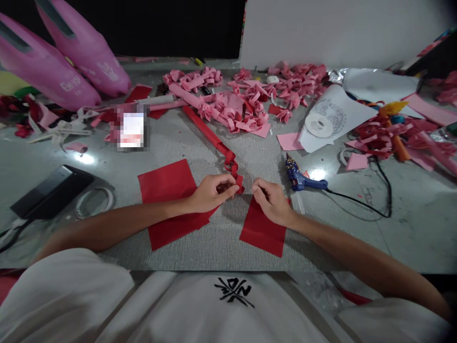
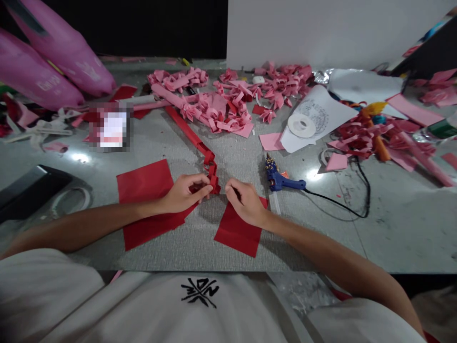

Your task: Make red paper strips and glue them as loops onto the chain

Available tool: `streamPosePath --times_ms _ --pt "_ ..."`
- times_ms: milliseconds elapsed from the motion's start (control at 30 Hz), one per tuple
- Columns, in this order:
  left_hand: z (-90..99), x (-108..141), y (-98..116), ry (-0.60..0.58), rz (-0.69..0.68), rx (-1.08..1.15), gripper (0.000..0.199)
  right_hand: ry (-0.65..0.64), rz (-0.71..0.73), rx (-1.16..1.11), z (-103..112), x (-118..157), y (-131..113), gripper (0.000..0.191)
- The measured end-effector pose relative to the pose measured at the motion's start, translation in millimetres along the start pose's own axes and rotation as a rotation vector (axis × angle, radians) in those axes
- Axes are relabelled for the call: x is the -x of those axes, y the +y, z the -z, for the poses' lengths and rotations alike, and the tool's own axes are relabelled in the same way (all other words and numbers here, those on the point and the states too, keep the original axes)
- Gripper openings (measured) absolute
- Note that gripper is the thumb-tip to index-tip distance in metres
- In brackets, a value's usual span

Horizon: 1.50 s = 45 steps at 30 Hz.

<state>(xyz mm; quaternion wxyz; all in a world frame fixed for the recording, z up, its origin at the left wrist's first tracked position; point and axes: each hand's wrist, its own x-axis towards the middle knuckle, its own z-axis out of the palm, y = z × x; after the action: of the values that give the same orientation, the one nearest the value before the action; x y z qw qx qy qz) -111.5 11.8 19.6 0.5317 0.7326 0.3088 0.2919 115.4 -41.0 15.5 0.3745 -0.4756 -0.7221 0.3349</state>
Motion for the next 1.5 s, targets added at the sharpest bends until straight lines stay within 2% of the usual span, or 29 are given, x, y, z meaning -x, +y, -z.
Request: streamPosePath --times_ms 100,167,300,367,400,500,567,633,733,900,1033,1100,1167,1233,1300,1367,1500 --pt "-0.1 0.0 -0.5 -0.003 0.006 0.023 0.032 -0.007 0.013 0.049 0.4 2.3 0.0 0.049" --pt "-0.1 -0.1 -1.1 -0.003 0.008 0.034 0.032 0.041 0.014 0.095 1.4 3.6 0.9 0.049" --pt "0.1 -0.2 -1.5 -0.006 0.012 0.033 0.03 0.369 0.043 0.182 5.2 1.4 6.1 0.018" --pt "0.6 -0.3 -0.9 -0.027 0.01 0.025 0.028 0.426 0.154 0.26 6.7 -0.9 9.6 0.027" --pt "0.8 -0.4 -0.5 -0.043 0.006 0.019 0.027 0.393 0.221 0.308 6.9 -1.6 11.2 0.036" --pt "1.5 -1.0 0.3 -0.106 -0.017 -0.008 0.024 0.185 0.377 0.413 4.9 -0.8 13.9 0.055" --pt "1.6 -1.5 -0.3 -0.145 -0.032 -0.036 0.022 0.083 0.443 0.444 2.6 1.1 14.3 0.063" --pt "1.5 -1.7 -1.5 -0.167 -0.041 -0.067 0.019 0.036 0.493 0.463 1.1 2.7 14.5 0.065" --pt "1.4 -1.5 -2.2 -0.182 -0.057 -0.095 0.018 0.027 0.533 0.487 1.2 4.0 15.5 0.058" --pt "1.5 -0.8 0.1 -0.194 -0.066 -0.094 0.019 0.042 0.488 0.465 3.5 6.1 17.8 0.039" --pt "1.3 -1.0 0.8 -0.165 -0.061 -0.067 0.022 0.109 0.491 0.368 3.4 6.8 16.2 0.043" --pt "1.2 -1.1 1.0 -0.14 -0.065 -0.057 0.023 0.191 0.462 0.339 4.7 5.4 12.5 0.046" --pt "1.1 -1.2 1.5 -0.121 -0.066 -0.053 0.024 0.297 0.363 0.316 8.8 2.5 7.4 0.043" --pt "0.9 -1.1 2.3 -0.112 -0.056 -0.047 0.024 0.392 0.191 0.229 16.5 -1.6 3.6 0.034" --pt "0.8 -1.0 3.0 -0.107 -0.042 -0.046 0.025 0.443 -0.015 0.057 27.4 -6.8 4.0 0.024" --pt "0.7 -1.0 3.3 -0.099 -0.037 -0.053 0.025 0.493 -0.161 -0.118 40.5 -12.9 8.9 0.017" --pt "0.5 -1.0 1.1 -0.089 -0.043 -0.079 0.022 0.578 -0.254 -0.295 67.6 -25.0 21.6 0.014"
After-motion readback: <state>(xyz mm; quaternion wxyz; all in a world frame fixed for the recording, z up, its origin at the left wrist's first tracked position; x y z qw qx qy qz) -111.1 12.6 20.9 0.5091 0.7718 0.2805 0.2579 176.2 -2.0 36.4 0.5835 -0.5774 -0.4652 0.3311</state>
